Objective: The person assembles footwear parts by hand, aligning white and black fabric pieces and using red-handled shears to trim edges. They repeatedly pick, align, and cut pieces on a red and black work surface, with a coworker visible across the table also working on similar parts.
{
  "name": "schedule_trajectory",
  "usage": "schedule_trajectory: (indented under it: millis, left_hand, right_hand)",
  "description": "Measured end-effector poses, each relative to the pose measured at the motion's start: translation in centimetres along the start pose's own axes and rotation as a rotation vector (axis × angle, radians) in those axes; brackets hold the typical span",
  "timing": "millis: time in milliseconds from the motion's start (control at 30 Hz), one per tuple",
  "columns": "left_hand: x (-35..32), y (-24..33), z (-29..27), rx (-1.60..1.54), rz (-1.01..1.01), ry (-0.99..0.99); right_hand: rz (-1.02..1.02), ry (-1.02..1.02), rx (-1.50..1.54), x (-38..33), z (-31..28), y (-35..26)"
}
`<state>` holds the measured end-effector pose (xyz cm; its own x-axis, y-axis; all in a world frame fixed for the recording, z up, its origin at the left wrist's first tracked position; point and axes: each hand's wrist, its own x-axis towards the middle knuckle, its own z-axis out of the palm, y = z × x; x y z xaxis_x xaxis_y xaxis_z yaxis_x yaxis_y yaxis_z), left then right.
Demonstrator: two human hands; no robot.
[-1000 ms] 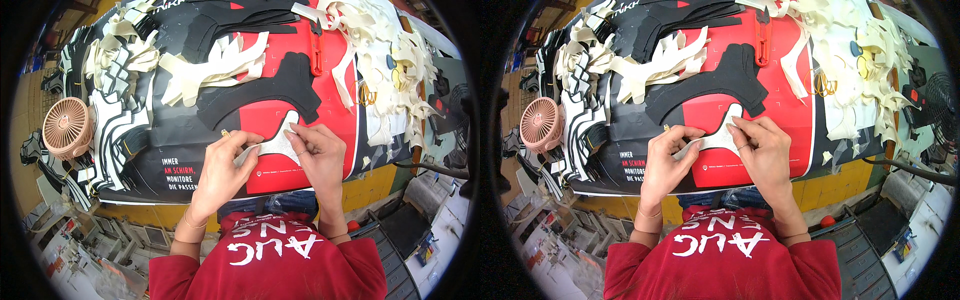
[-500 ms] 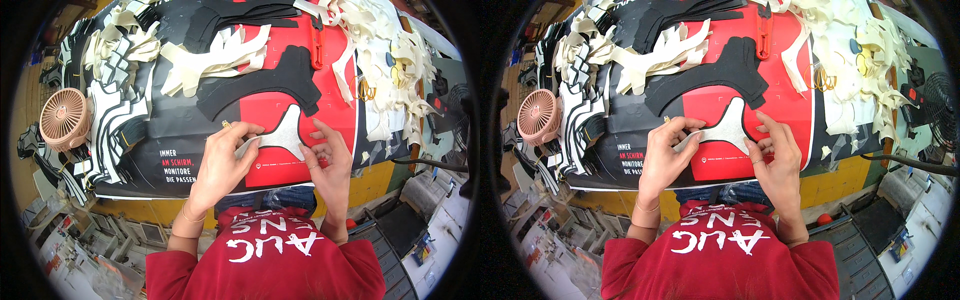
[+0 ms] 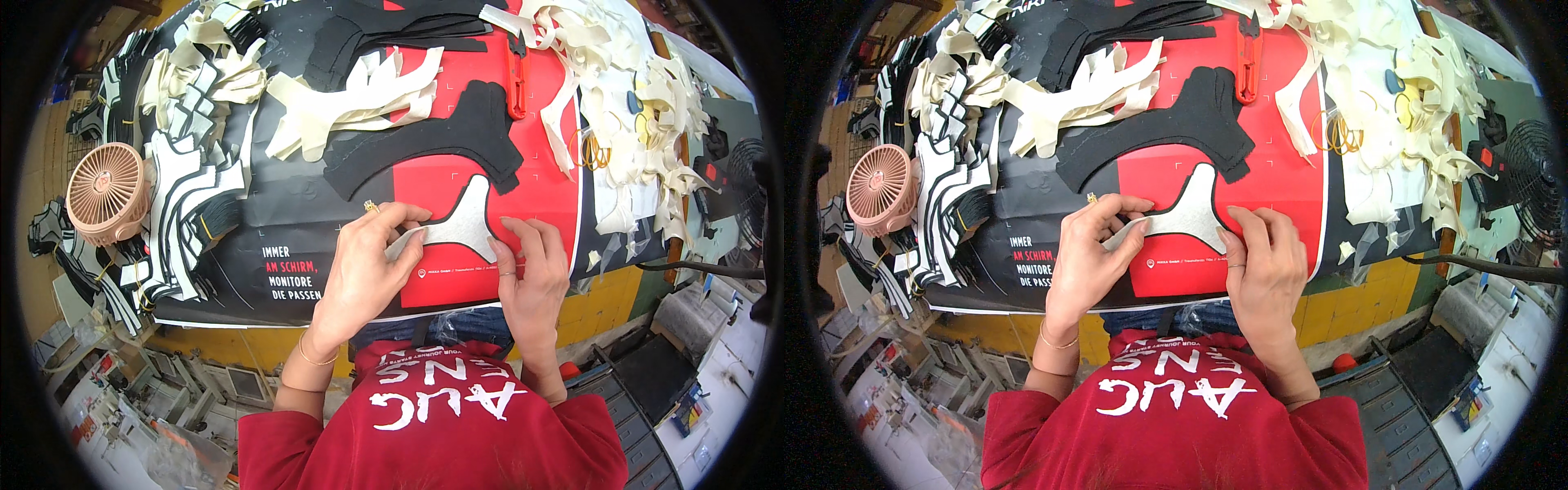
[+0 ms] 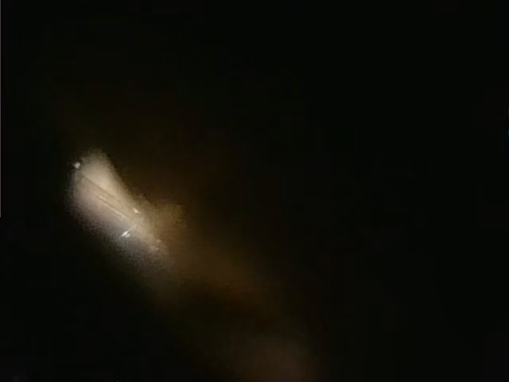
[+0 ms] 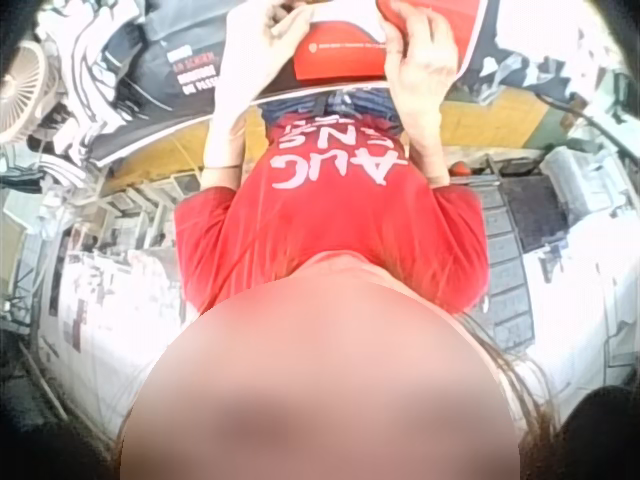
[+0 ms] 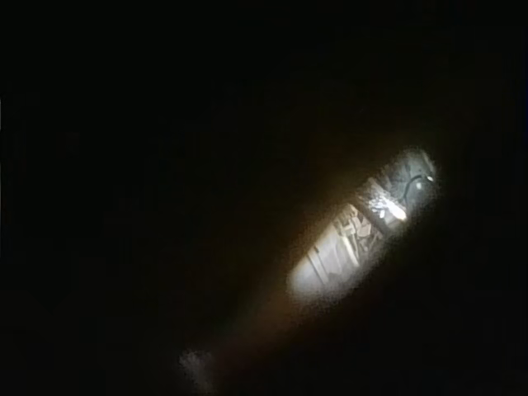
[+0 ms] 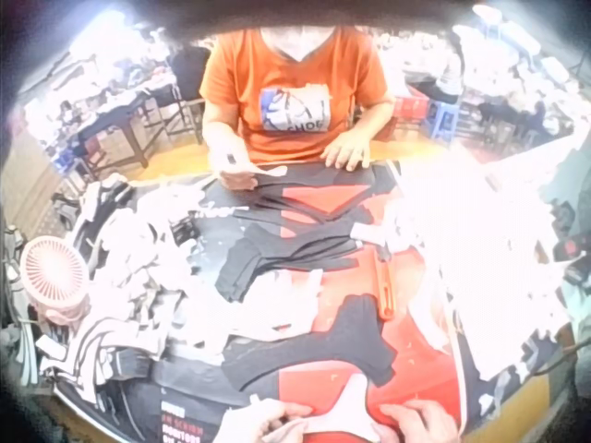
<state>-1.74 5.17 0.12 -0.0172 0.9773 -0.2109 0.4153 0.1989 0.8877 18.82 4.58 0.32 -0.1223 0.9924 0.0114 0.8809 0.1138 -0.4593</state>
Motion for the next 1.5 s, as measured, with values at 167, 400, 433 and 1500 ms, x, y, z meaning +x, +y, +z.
schedule_trajectory:
  millis: [167, 400, 433, 1500]
  left_hand:
    - [0.1, 0.0, 0.1, 0.013, 0.018, 0.005]
    - [-0.9, -0.1, -1.0, -0.037, -0.014, 0.009]
    - [-1.4, -0.3, -1.6, -0.071, -0.11, -0.013]
    - [-4.6, -1.5, -1.4, 0.037, -0.205, 0.233]
  right_hand:
    - [-0.26, 0.201, -0.102, -0.5, 0.3, -0.6]
    - [-0.34, -0.265, -0.208, -0.2, 3.0, -1.0]
    - [-0.348, -0.252, -0.206, -0.4, 2.9, -0.8]
    - [-0.337, -0.301, -0.274, -0.5, 2.5, -1.0]
